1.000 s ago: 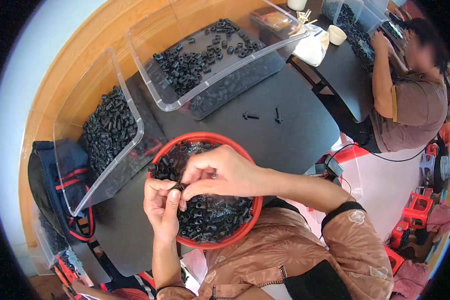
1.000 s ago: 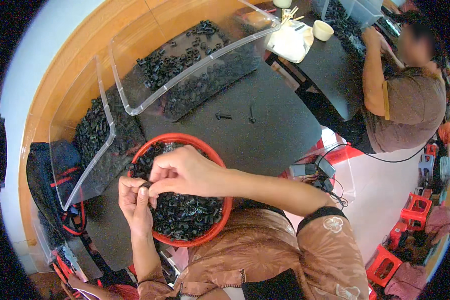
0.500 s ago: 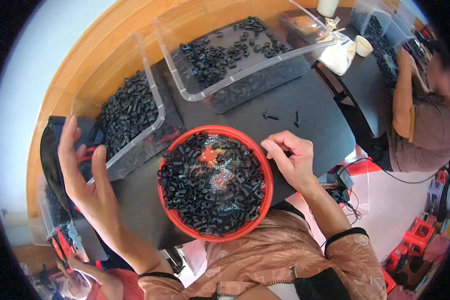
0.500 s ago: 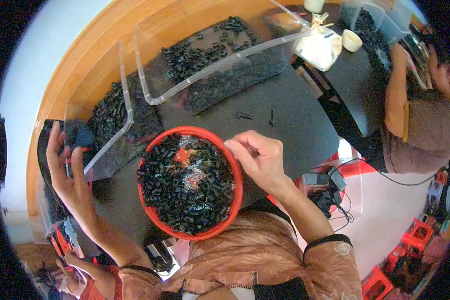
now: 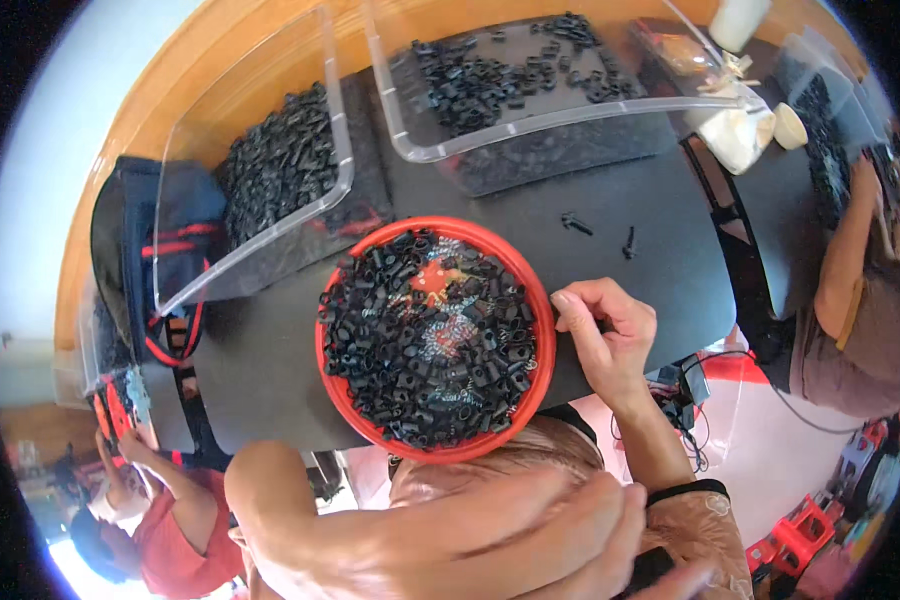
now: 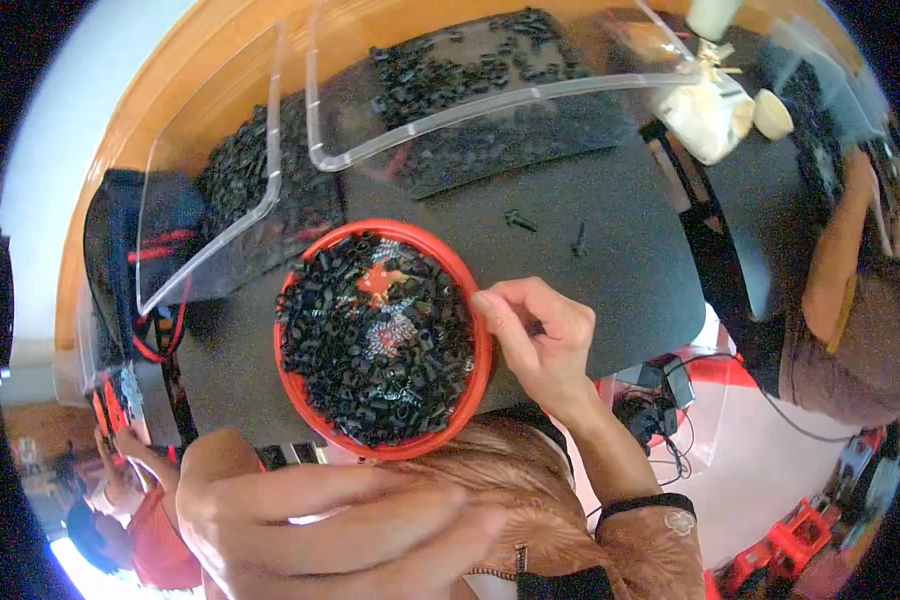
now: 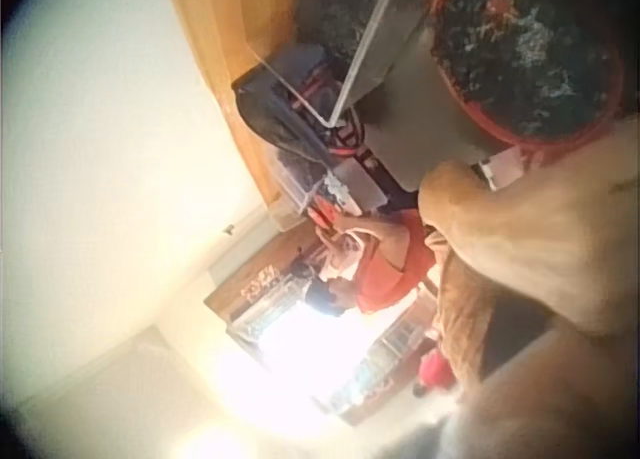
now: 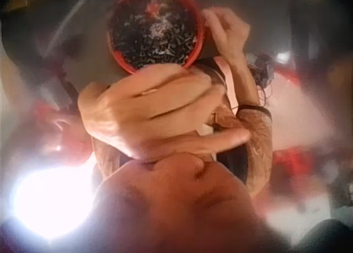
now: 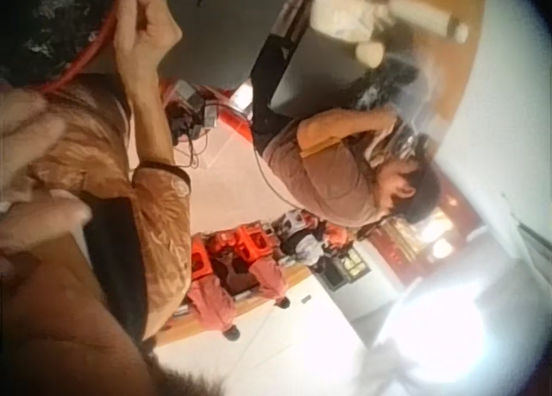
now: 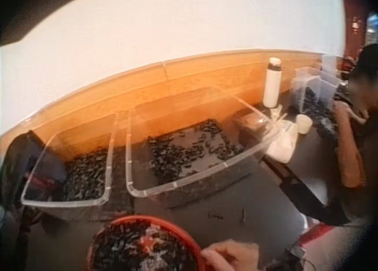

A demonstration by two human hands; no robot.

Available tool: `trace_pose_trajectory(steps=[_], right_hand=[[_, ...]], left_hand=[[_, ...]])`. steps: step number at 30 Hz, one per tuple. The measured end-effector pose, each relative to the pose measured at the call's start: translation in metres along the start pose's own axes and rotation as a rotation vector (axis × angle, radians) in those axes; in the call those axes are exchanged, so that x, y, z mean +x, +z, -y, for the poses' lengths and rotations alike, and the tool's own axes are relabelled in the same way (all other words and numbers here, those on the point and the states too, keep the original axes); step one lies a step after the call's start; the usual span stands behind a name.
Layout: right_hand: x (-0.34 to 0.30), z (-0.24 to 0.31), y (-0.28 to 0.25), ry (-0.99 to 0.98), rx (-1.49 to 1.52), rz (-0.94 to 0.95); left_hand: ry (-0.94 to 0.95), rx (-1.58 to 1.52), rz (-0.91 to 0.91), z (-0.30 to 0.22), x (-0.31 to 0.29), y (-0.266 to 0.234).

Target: The person assembles cord locks by hand, picking up plastic cord lock components and springs from a bowl and fitting the springs into the plastic pieces.

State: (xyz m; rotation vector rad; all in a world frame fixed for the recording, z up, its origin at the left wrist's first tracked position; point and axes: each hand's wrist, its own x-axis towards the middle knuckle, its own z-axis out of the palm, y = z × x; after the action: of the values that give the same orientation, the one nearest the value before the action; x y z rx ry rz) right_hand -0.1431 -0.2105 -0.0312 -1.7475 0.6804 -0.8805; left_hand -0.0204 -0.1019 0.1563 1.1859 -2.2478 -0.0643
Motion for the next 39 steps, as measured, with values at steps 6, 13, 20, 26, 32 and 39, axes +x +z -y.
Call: trace_pose_trajectory(steps=[6,13,20,26,32,39], right_hand=[[-0.003,0.001,-0.005,0.097,0.079,0.008],[-0.002,-0.006,-0.006,0.126,0.124,0.029],[-0.001,-0.002,-0.004,0.048,0.085,-0.065],[0.015,0.022,0.019,-0.183,-0.051,0.061],[0.057,0.046,0.090,-0.592,-0.338,0.412],[0.045,0.031,0.106,-0.625,-0.561,0.775]], left_hand=[[0.139,0.134,-0.047,0.006,0.007,0.002],[-0.457,0.244,-0.349,-0.028,-0.053,0.017],[-0.945,0.011,-0.911,0.060,-0.151,0.051],[-0.992,-0.034,-0.979,0.105,-0.200,0.074],[-0.988,0.063,-0.820,0.104,-0.204,0.075],[-1.092,-0.143,-0.827,0.107,-0.210,0.077]])
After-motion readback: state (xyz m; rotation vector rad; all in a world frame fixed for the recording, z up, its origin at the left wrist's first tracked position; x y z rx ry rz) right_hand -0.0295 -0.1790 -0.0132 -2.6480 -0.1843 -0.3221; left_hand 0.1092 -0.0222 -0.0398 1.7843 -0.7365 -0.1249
